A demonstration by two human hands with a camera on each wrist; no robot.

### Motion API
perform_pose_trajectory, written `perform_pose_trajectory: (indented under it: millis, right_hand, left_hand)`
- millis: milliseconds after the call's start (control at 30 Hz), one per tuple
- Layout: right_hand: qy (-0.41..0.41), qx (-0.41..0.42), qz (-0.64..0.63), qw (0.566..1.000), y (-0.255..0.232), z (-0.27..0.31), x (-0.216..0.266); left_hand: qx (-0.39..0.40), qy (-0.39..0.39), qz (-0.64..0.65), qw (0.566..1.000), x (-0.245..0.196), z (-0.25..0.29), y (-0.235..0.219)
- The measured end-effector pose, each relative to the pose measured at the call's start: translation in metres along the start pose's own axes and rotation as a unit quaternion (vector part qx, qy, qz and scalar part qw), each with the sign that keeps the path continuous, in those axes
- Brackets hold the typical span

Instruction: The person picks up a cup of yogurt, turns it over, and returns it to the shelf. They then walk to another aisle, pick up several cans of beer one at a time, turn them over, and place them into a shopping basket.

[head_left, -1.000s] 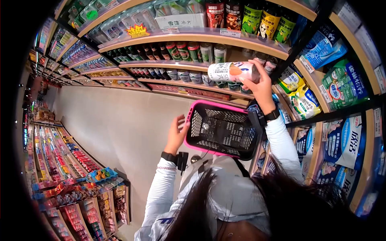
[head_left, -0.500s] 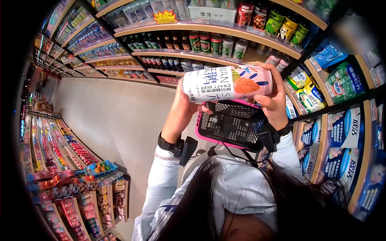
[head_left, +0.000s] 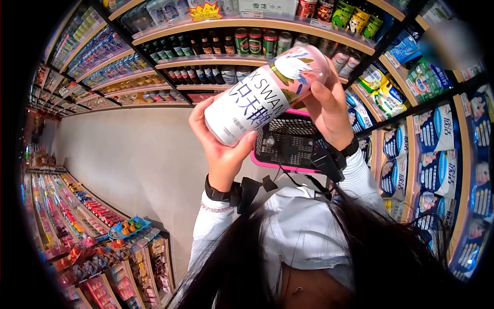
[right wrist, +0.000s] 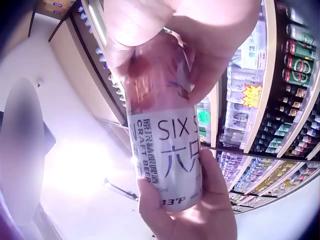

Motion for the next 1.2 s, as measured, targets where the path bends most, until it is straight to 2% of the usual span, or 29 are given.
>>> perform_pose_trajectory:
  millis: [33, 133, 167, 267, 400, 467, 567, 600, 633, 667, 700, 833, 900, 1100, 1200]
  right_hand:
    - [-0.005, -0.004, -0.004, 1.0, 0.002, 0.001, -0.003]
    - [0.009, -0.005, -0.048, 0.999, 0.02, 0.009, -0.011]
    - [0.018, -0.002, -0.069, 0.997, 0.026, 0.012, -0.014]
    - [0.036, 0.006, -0.088, 0.995, 0.037, 0.018, -0.024]
    - [0.054, -0.015, -0.136, 0.989, 0.046, 0.025, -0.036]
    - [0.069, -0.007, -0.163, 0.984, 0.044, 0.025, -0.046]
    - [0.065, -0.031, -0.094, 0.993, 0.061, 0.039, -0.043]
    - [0.068, 0.011, -0.084, 0.994, 0.052, 0.036, -0.049]
    - [0.068, -0.05, -0.086, 0.993, 0.053, 0.042, -0.052]
    - [0.038, -0.019, -0.088, 0.995, 0.045, 0.04, -0.057]
    - [0.041, -0.024, -0.088, 0.995, 0.048, 0.041, -0.062]
    - [0.058, -0.043, -0.081, 0.994, 0.079, 0.05, -0.063]
    - [0.047, 0.002, -0.081, 0.996, 0.095, 0.049, -0.064]
    - [0.047, 0.052, -0.067, 0.995, 0.121, 0.057, -0.067]
    - [0.07, 0.035, -0.09, 0.993, 0.12, 0.06, -0.073]
  left_hand:
    - [-0.009, -0.003, 0.017, 1.0, -0.002, 0.002, -0.001]
    - [-0.027, 0.088, -0.019, 0.996, -0.012, 0.009, -0.009]
    - [-0.013, 0.138, -0.09, 0.986, -0.02, 0.009, -0.01]
    - [-0.003, 0.211, -0.119, 0.97, -0.032, 0.014, -0.012]
    - [0.003, 0.225, -0.127, 0.966, -0.037, 0.023, -0.02]
    - [0.002, 0.221, -0.172, 0.96, -0.042, 0.028, -0.022]
    - [0.046, 0.226, -0.188, 0.955, -0.037, 0.041, -0.024]
    - [0.076, 0.149, -0.148, 0.975, -0.027, 0.043, -0.029]
    - [0.101, 0.088, -0.118, 0.984, -0.02, 0.043, -0.033]
    - [0.131, 0.01, -0.065, 0.989, -0.009, 0.049, -0.036]
    - [0.147, -0.056, 0.021, 0.987, 0.002, 0.054, -0.036]
    - [0.16, -0.107, 0.124, 0.973, 0.011, 0.069, -0.051]
    - [0.161, -0.138, 0.168, 0.963, 0.011, 0.072, -0.056]
    - [0.126, -0.182, 0.165, 0.961, -0.004, 0.081, -0.073]
    - [0.096, -0.093, 0.131, 0.982, -0.019, 0.079, -0.08]
Point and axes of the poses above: each hand's wrist, its own z-axis away from the middle knuckle, its own y-axis out of the palm, x = y × z, the point moved 8 cm from there along -z, towards the middle knuckle, and after that the axes turned 6 degrees about -z, right-handed, at the moved point
